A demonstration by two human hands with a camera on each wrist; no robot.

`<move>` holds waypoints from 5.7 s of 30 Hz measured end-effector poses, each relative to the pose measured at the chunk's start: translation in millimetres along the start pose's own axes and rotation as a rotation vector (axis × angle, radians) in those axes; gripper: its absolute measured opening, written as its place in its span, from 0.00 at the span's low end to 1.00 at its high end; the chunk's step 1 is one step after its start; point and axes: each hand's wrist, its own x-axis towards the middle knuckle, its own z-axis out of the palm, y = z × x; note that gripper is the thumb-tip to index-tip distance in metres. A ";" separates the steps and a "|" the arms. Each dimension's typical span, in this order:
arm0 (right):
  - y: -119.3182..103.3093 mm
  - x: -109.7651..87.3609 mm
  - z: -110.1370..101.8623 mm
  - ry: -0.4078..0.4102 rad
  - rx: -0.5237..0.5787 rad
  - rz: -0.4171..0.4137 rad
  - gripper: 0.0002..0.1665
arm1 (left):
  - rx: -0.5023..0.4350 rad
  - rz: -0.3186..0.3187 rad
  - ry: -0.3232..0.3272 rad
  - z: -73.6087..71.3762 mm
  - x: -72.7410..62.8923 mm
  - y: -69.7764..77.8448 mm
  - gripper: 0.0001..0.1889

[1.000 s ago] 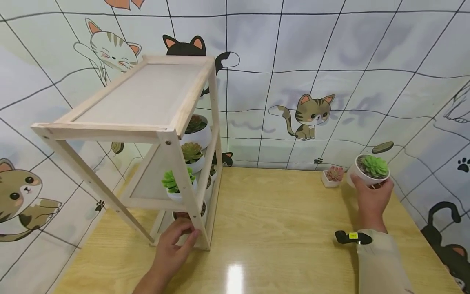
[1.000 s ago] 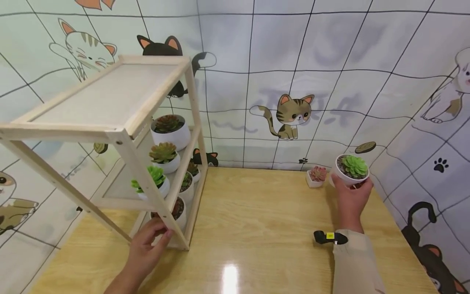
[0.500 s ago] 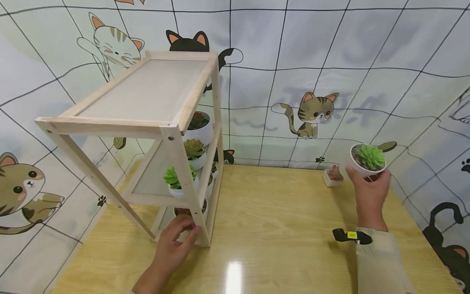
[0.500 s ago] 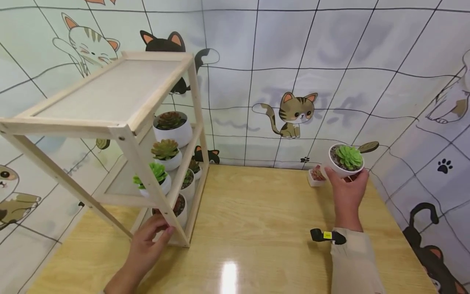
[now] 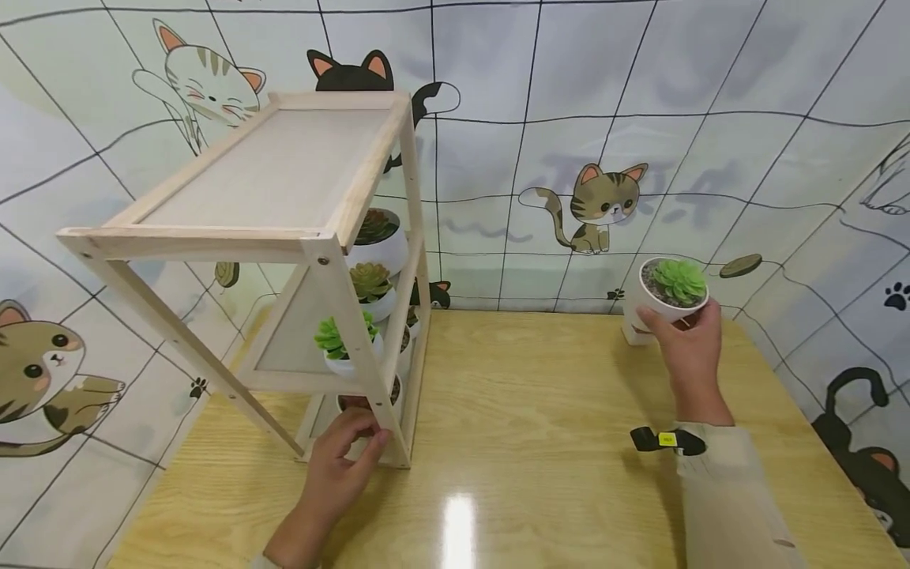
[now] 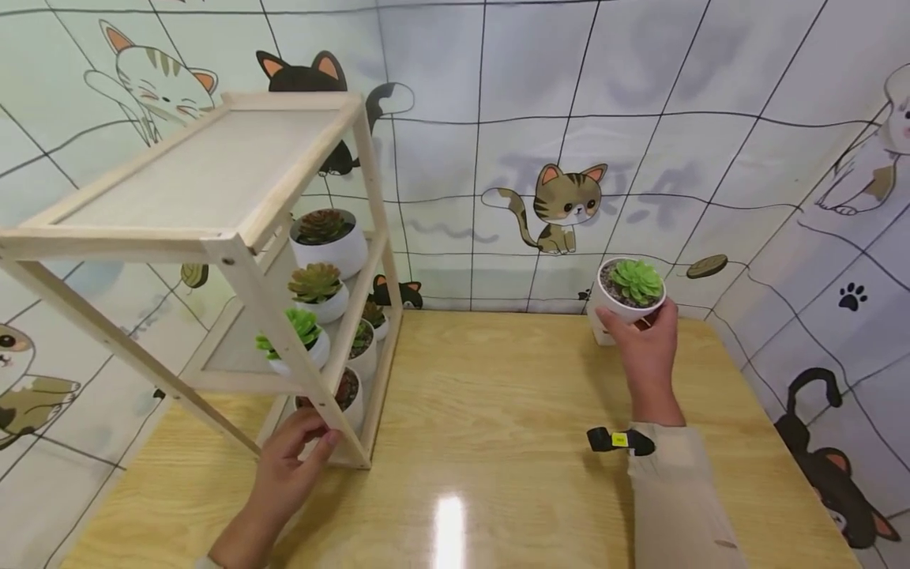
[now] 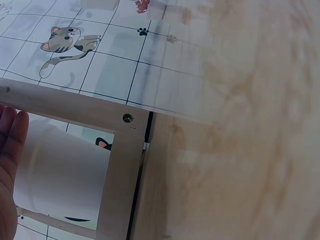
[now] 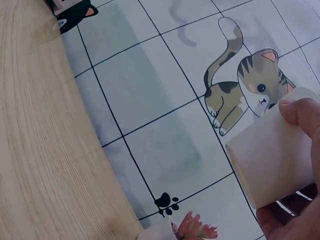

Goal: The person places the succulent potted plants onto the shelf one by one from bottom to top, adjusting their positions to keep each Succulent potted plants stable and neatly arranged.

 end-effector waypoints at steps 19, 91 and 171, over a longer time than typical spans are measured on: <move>-7.8 -18.4 27.3 -0.188 -0.119 -0.084 0.53 | 0.001 0.000 0.016 -2.4 2.9 0.9 0.18; -240.9 -112.3 115.6 -0.824 0.337 -0.363 0.45 | -0.013 -0.038 -0.010 -1.7 1.4 0.0 0.15; -331.8 -148.6 184.3 -0.951 0.153 -0.442 0.38 | -0.004 -0.047 0.002 3.7 1.5 2.2 0.18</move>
